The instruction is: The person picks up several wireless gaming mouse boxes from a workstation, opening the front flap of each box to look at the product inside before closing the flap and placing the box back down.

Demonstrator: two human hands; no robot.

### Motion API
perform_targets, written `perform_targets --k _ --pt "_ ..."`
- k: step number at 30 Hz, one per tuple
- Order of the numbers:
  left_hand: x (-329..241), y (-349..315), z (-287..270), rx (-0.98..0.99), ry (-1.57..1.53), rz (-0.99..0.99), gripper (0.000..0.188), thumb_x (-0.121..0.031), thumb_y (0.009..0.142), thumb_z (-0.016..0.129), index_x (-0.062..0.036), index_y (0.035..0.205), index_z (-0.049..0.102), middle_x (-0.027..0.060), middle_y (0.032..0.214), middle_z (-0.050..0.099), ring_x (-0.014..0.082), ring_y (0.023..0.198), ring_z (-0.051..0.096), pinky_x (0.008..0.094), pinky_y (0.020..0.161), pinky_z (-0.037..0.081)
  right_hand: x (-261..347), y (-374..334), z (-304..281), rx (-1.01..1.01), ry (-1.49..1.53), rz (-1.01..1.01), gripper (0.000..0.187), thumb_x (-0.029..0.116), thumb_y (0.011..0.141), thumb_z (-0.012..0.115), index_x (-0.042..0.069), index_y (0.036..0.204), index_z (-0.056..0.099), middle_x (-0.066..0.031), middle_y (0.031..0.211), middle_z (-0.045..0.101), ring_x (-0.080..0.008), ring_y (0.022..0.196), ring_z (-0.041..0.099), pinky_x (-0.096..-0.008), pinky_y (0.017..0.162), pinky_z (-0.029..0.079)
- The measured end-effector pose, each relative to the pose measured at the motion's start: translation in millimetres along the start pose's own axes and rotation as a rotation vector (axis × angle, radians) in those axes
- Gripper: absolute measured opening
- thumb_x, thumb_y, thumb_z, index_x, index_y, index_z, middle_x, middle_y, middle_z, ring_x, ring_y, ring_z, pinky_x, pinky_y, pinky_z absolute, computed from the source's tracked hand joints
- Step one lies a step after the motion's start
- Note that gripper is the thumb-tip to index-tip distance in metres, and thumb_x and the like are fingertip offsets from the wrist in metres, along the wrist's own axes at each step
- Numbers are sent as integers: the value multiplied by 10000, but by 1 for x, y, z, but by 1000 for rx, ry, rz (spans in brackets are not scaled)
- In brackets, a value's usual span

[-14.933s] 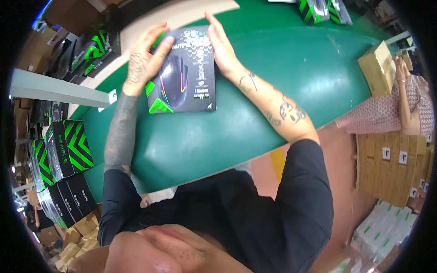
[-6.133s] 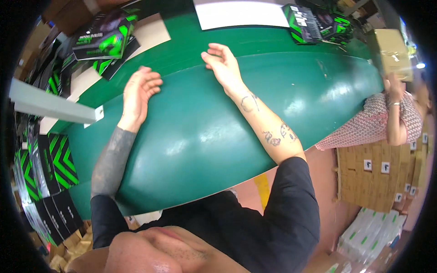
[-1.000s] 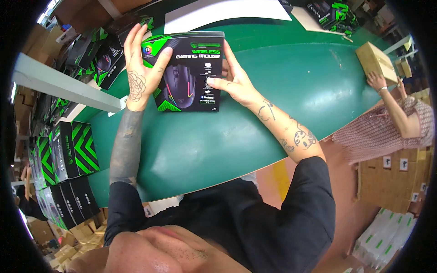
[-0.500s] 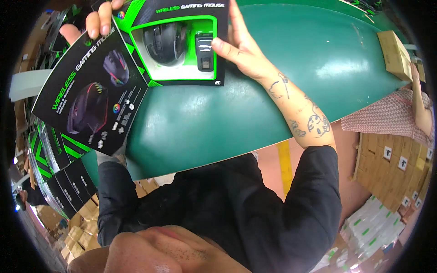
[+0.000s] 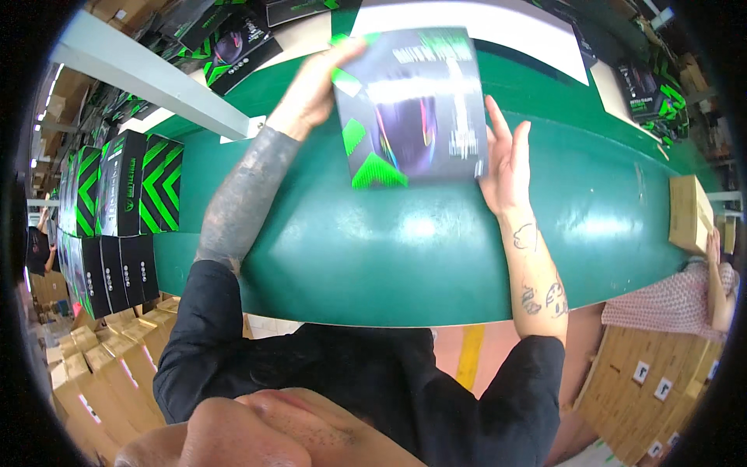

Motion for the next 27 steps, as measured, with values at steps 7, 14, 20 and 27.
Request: perform_targets --k 7,14,20,27 --pt "-82 -2 -82 -285 -711 494 489 -313 862 569 -33 1222 390 158 1207 466 307 1153 454 419 1030 352 0 6 -17 40 -327 -20 512 375 968 369 -1 1315 358 -121 1015 586 -164 871 572 -289 777 481" --pt "14 30 13 90 562 20 373 -280 880 548 -4 1131 528 124 1105 596 235 1001 579 343 895 431 14 34 -22 15 -929 -76 398 255 882 565 59 1222 498 -111 1092 569 -191 934 567 -301 784 485" --pt "71 105 101 146 1583 373 735 -507 868 428 85 1297 353 225 1386 332 353 1301 286 392 1070 245 97 133 -125 -651 -1988 -341 742 450 841 440 -121 1299 317 -337 1337 318 -426 1274 284 -427 1088 188" --pt "43 229 130 -90 981 110 906 -700 771 412 71 1244 463 309 1270 440 387 1238 390 383 1016 313 224 191 -303 -934 -766 -364 864 599 768 553 -116 1240 438 -257 1241 498 -304 1202 444 -337 994 328"
Point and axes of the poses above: each hand's wrist, its own y-axis towards the middle knuckle, its own z-axis out of the palm, x = y × z, the point moved 10 cm from there along y, towards the middle knuckle
